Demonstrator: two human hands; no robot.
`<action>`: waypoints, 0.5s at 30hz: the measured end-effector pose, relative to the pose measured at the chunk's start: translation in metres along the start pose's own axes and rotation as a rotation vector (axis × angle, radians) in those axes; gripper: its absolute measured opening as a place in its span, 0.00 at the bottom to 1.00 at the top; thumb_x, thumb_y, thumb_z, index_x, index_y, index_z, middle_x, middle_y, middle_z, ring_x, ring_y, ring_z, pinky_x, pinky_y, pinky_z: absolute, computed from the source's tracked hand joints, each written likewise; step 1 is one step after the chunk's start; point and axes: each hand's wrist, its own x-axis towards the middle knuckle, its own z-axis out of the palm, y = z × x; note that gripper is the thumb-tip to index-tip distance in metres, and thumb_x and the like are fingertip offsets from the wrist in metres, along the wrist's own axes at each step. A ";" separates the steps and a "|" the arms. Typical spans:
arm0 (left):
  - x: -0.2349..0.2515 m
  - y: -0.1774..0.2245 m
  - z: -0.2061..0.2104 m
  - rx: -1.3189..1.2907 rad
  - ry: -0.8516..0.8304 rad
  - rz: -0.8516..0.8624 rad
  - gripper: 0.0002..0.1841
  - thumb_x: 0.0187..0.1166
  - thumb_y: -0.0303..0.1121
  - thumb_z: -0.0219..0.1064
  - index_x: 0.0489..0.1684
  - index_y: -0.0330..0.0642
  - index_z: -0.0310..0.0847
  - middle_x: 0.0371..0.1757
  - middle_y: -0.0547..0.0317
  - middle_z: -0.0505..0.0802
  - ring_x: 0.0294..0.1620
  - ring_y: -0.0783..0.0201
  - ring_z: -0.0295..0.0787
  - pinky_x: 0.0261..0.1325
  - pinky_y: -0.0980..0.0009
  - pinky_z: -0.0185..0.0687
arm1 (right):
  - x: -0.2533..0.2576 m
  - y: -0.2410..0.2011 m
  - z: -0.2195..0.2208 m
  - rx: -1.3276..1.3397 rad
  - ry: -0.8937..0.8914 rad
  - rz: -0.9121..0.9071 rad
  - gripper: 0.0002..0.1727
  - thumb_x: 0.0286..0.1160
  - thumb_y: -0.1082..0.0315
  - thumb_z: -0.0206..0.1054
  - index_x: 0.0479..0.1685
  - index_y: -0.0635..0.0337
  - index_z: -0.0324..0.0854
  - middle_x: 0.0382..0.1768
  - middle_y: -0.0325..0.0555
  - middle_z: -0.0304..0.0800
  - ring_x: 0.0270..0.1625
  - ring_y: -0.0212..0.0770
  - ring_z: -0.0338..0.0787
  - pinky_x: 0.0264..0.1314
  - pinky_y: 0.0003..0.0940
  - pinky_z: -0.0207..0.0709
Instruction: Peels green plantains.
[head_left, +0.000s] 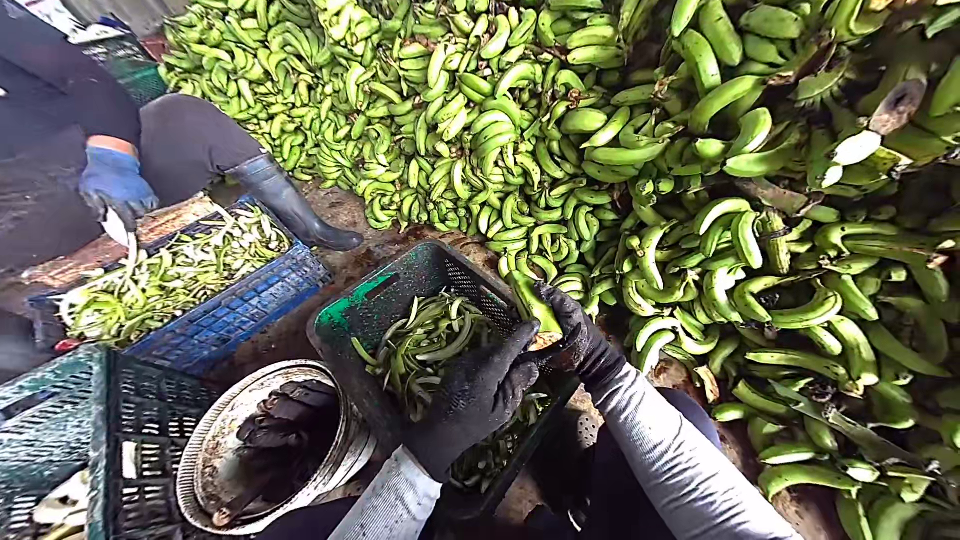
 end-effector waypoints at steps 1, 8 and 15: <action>-0.001 0.000 0.001 0.020 -0.006 0.001 0.23 0.88 0.41 0.59 0.79 0.45 0.78 0.50 0.50 0.96 0.43 0.59 0.95 0.50 0.59 0.92 | -0.002 0.000 0.000 -0.064 -0.027 -0.004 0.22 0.88 0.53 0.44 0.66 0.51 0.77 0.45 0.36 0.90 0.47 0.29 0.90 0.55 0.29 0.86; -0.007 -0.008 0.001 0.120 -0.019 -0.009 0.21 0.88 0.42 0.58 0.76 0.53 0.82 0.45 0.51 0.96 0.39 0.55 0.95 0.42 0.55 0.91 | -0.005 0.009 0.000 -0.305 -0.060 -0.024 0.23 0.88 0.53 0.46 0.67 0.55 0.78 0.47 0.39 0.90 0.49 0.29 0.89 0.58 0.30 0.84; -0.012 -0.008 0.001 0.146 -0.034 -0.082 0.18 0.87 0.43 0.59 0.68 0.56 0.88 0.44 0.52 0.96 0.38 0.54 0.95 0.40 0.52 0.91 | -0.011 0.012 0.002 -0.599 -0.041 -0.012 0.26 0.90 0.57 0.45 0.77 0.61 0.73 0.60 0.45 0.87 0.59 0.29 0.86 0.67 0.30 0.80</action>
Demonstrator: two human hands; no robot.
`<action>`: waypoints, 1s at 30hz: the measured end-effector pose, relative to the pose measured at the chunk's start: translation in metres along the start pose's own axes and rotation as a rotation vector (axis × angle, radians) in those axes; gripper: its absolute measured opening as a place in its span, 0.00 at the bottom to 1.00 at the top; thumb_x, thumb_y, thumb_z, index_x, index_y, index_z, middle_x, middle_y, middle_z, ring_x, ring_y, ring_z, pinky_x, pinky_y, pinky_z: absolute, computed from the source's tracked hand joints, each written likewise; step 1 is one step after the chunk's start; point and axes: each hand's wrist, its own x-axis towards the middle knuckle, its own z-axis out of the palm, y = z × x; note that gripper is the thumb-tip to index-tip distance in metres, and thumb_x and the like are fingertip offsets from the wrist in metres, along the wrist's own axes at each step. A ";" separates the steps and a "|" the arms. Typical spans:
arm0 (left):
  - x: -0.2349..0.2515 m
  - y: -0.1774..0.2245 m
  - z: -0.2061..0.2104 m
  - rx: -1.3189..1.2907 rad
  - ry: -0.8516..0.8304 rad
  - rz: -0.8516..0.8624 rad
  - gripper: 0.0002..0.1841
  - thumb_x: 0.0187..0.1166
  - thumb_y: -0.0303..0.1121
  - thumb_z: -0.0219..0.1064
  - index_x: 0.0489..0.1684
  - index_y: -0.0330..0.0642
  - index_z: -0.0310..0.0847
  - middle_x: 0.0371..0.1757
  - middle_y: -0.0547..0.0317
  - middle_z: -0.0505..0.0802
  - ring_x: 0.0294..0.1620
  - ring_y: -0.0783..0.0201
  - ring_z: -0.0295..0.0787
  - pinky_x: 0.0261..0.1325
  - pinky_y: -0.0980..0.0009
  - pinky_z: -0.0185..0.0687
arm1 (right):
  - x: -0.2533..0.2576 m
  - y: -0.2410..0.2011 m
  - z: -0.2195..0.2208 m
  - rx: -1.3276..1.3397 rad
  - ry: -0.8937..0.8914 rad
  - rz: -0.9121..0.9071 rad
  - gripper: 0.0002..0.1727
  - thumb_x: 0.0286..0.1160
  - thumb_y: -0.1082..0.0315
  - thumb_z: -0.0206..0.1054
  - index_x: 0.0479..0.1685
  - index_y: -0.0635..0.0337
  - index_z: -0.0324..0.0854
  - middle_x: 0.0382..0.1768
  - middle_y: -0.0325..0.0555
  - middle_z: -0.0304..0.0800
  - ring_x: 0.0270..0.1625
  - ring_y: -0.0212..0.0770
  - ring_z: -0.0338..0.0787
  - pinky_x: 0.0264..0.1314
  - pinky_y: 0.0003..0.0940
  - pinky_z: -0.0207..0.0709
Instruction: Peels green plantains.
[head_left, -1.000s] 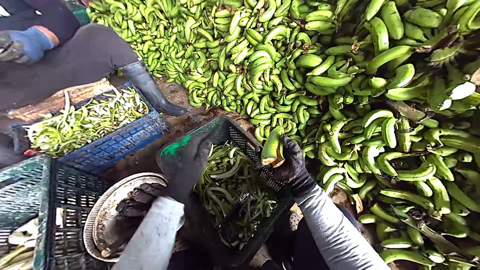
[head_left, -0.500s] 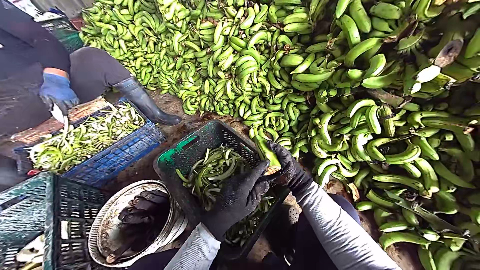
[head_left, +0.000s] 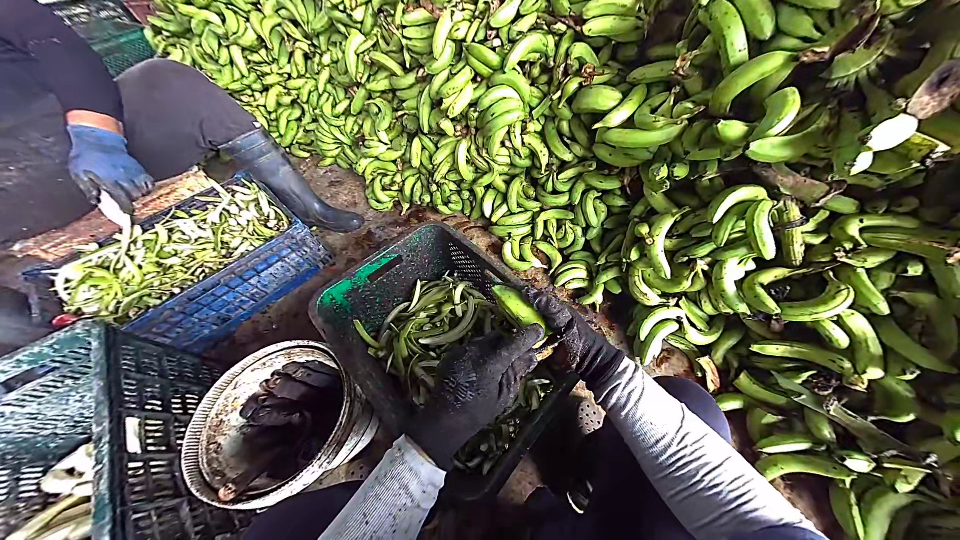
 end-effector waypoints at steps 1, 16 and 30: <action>0.000 0.003 -0.003 -0.084 -0.042 -0.048 0.17 0.87 0.41 0.59 0.68 0.54 0.87 0.47 0.55 0.96 0.41 0.59 0.96 0.45 0.56 0.91 | 0.000 0.000 0.001 0.047 -0.022 0.027 0.26 0.91 0.57 0.44 0.77 0.60 0.73 0.59 0.44 0.87 0.58 0.28 0.86 0.65 0.29 0.80; 0.007 -0.029 -0.077 -0.815 0.456 -0.400 0.14 0.91 0.40 0.47 0.68 0.57 0.72 0.27 0.74 0.81 0.24 0.74 0.78 0.30 0.76 0.80 | 0.014 0.003 -0.013 0.846 -0.164 0.145 0.24 0.77 0.43 0.59 0.60 0.49 0.80 0.36 0.47 0.90 0.30 0.42 0.91 0.34 0.39 0.89; -0.001 0.011 0.005 -0.427 0.086 -0.196 0.21 0.90 0.36 0.56 0.76 0.41 0.78 0.46 0.55 0.94 0.36 0.72 0.89 0.46 0.71 0.88 | 0.015 0.001 0.031 0.856 0.126 -0.071 0.23 0.89 0.51 0.42 0.49 0.49 0.83 0.36 0.39 0.91 0.39 0.32 0.92 0.43 0.32 0.88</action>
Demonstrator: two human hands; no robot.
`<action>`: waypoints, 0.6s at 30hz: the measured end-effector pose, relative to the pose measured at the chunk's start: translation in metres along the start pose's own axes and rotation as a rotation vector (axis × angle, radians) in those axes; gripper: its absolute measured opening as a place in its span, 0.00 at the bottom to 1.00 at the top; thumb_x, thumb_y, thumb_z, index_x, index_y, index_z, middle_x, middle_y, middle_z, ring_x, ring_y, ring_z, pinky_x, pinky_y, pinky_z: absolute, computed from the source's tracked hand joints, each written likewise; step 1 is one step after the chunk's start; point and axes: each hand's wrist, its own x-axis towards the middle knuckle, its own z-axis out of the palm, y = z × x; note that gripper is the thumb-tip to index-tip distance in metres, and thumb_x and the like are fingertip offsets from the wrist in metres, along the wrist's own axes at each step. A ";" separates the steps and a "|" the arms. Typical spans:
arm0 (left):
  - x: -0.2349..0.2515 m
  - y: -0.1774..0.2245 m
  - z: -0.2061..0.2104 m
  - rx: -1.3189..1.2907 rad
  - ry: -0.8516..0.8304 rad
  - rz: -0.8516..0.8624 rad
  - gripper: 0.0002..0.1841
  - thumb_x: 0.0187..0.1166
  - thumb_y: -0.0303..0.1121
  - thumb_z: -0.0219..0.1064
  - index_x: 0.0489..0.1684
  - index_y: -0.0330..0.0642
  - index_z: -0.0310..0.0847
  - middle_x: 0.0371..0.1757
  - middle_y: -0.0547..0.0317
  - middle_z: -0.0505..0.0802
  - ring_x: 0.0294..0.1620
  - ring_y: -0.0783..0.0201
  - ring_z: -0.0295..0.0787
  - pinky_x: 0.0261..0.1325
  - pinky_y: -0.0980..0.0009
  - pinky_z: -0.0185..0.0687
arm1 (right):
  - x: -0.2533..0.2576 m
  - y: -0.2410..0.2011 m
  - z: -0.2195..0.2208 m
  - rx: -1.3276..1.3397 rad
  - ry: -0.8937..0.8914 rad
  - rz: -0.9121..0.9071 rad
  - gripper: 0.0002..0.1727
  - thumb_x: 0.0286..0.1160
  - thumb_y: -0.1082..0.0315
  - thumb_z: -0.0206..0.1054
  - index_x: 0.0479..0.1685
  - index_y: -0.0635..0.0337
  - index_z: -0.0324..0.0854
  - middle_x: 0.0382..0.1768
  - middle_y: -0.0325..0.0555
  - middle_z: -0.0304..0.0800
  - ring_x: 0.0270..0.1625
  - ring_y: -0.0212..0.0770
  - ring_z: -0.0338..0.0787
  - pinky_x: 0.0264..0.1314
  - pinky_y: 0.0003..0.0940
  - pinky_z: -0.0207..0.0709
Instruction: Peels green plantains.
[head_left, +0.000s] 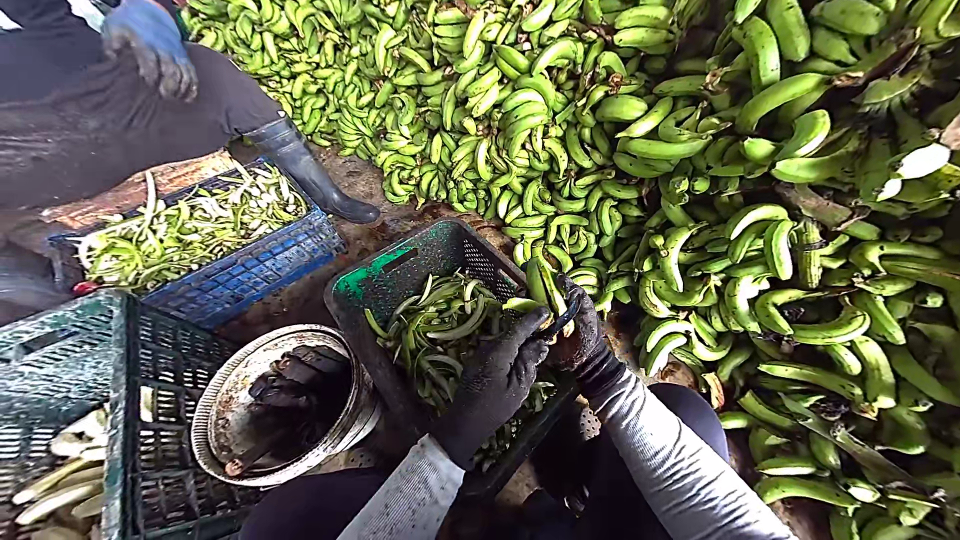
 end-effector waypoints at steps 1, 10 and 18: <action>0.000 -0.001 0.000 -0.004 -0.005 0.000 0.20 0.90 0.36 0.56 0.75 0.41 0.79 0.47 0.56 0.94 0.37 0.73 0.88 0.47 0.72 0.87 | -0.002 0.002 0.000 0.003 0.015 0.012 0.23 0.90 0.51 0.41 0.47 0.49 0.83 0.34 0.39 0.91 0.38 0.32 0.91 0.42 0.32 0.88; 0.004 0.001 -0.038 -0.584 -0.056 -0.332 0.18 0.89 0.36 0.53 0.70 0.43 0.77 0.28 0.69 0.83 0.25 0.74 0.77 0.32 0.76 0.77 | -0.010 -0.011 -0.019 0.018 -0.211 0.413 0.27 0.82 0.40 0.52 0.48 0.53 0.85 0.36 0.46 0.91 0.35 0.37 0.91 0.37 0.32 0.87; 0.008 0.001 -0.072 -0.172 0.181 -0.252 0.24 0.92 0.39 0.51 0.86 0.51 0.66 0.33 0.61 0.86 0.28 0.67 0.83 0.34 0.67 0.85 | 0.004 -0.018 -0.030 0.101 -0.082 0.180 0.28 0.85 0.44 0.43 0.60 0.53 0.79 0.45 0.53 0.91 0.40 0.46 0.93 0.38 0.38 0.89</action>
